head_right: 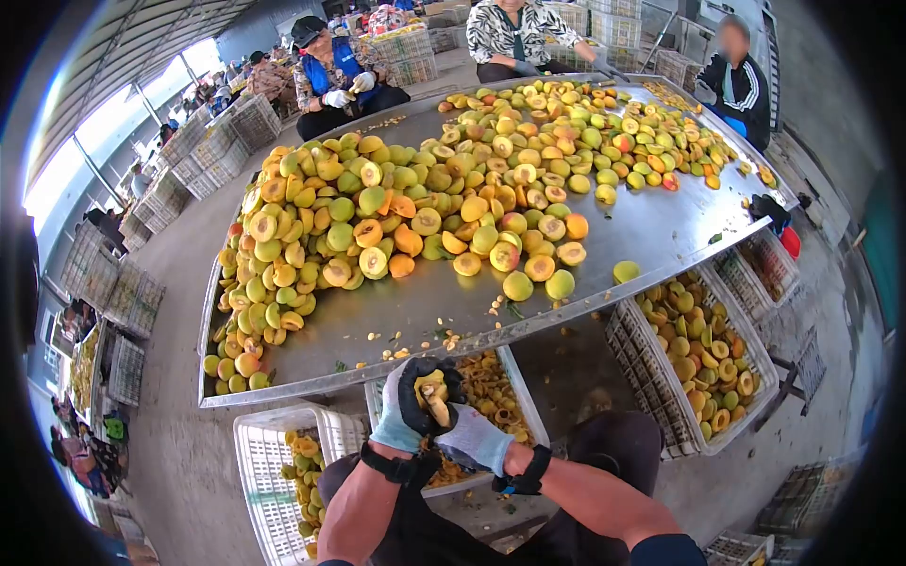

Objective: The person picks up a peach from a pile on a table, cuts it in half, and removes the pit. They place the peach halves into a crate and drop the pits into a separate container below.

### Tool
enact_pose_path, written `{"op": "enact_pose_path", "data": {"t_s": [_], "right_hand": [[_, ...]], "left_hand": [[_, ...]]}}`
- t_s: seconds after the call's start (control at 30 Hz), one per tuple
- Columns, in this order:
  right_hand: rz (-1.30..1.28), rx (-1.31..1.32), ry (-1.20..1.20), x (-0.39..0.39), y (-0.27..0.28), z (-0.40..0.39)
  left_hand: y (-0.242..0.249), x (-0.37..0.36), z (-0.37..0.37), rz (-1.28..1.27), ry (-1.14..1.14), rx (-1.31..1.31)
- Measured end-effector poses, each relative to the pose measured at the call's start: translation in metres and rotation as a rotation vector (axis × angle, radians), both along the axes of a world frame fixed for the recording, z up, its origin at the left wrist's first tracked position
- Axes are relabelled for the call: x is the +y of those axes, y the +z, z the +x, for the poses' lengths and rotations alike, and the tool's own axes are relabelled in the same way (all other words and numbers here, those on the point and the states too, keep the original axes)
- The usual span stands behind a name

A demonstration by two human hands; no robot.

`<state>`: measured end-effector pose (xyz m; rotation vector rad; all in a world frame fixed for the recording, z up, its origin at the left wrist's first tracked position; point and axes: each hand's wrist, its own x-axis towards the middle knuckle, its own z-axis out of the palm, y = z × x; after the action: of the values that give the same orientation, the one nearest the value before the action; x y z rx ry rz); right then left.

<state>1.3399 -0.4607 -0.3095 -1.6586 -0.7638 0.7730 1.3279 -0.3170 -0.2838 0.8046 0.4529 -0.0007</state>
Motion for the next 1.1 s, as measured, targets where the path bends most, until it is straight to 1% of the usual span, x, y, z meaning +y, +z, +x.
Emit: {"op": "enact_pose_path", "data": {"t_s": [0.03, 0.07, 0.17, 0.2, 0.27, 0.4, 0.47, 0.5, 0.57, 0.6, 0.63, 0.67, 0.7, 0.77, 0.8, 0.83, 0.87, 0.93, 0.97, 1.03, 1.07, 1.1], "right_hand": [[0.021, -0.03, -0.028, 0.003, 0.0, -0.001], [0.022, -0.028, -0.031, 0.004, -0.001, -0.002], [-0.011, 0.052, -0.084, 0.008, -0.001, -0.004], [-0.012, 0.051, -0.084, 0.009, 0.0, -0.005], [-0.031, -0.014, -0.135, 0.01, 0.003, -0.007], [-0.009, 0.01, -0.212, 0.012, 0.008, -0.012], [-0.077, -0.277, -0.271, 0.014, -0.002, -0.014], [-0.079, -0.277, -0.271, 0.013, -0.001, -0.015], [-0.184, -0.28, -0.37, 0.016, 0.005, -0.016], [-0.175, -0.279, -0.37, 0.016, 0.008, -0.015], [-0.256, -0.377, -0.329, 0.012, 0.012, -0.013], [-0.337, -0.477, -0.289, 0.007, 0.018, -0.009], [-0.33, -0.476, -0.289, 0.001, 0.03, -0.008], [-0.362, -0.751, -0.389, -0.013, 0.055, -0.007], [-0.443, -0.757, -0.364, -0.017, 0.055, -0.004], [-0.442, -0.738, -0.351, -0.021, 0.046, 0.0], [-0.406, -0.728, -0.373, -0.023, 0.04, 0.001], [-0.385, -0.715, -0.402, -0.028, 0.035, 0.001], [-0.417, -0.692, -0.377, -0.029, 0.036, 0.003], [-0.454, -0.671, -0.364, -0.032, 0.035, 0.006], [-0.478, -0.663, -0.349, -0.032, 0.033, 0.006], [-0.499, -0.656, -0.329, -0.031, 0.032, 0.006]], "left_hand": [[0.001, -0.001, 0.001, 0.062, 0.043, 0.014], [0.004, -0.005, -0.001, 0.252, 0.091, -0.041], [0.0, -0.003, 0.001, 0.179, 0.118, -0.033], [-0.002, -0.001, 0.002, 0.179, 0.118, -0.035], [-0.009, 0.001, 0.004, 0.089, 0.109, -0.05], [-0.014, 0.0, 0.009, 0.116, 0.175, -0.012], [-0.007, -0.004, 0.013, 0.261, 0.243, 0.151], [-0.015, -0.004, 0.015, 0.259, 0.244, 0.151], [-0.032, 0.003, 0.021, 0.027, 0.212, 0.081], [-0.024, 0.003, 0.019, 0.024, 0.173, 0.062], [-0.016, 0.005, 0.017, 0.031, 0.174, 0.062], [-0.007, 0.009, 0.016, -0.172, 0.168, 0.023], [-0.001, 0.015, 0.014, -0.376, 0.161, -0.015], [-0.028, 0.04, 0.011, -0.223, 0.186, -0.099], [-0.032, 0.042, 0.004, 0.165, 0.135, -0.164], [-0.031, 0.043, -0.002, 0.552, 0.077, -0.221], [-0.027, 0.049, -0.007, 0.56, 0.077, -0.215], [0.005, 0.049, -0.016, -0.11, -0.034, 0.16], [0.017, 0.041, -0.018, -0.116, -0.044, 0.16], [0.034, 0.027, -0.02, 0.52, -0.219, 0.037], [0.029, 0.023, -0.021, 0.676, -0.256, -0.051], [0.026, 0.02, -0.022, 0.677, -0.256, -0.054]]}}
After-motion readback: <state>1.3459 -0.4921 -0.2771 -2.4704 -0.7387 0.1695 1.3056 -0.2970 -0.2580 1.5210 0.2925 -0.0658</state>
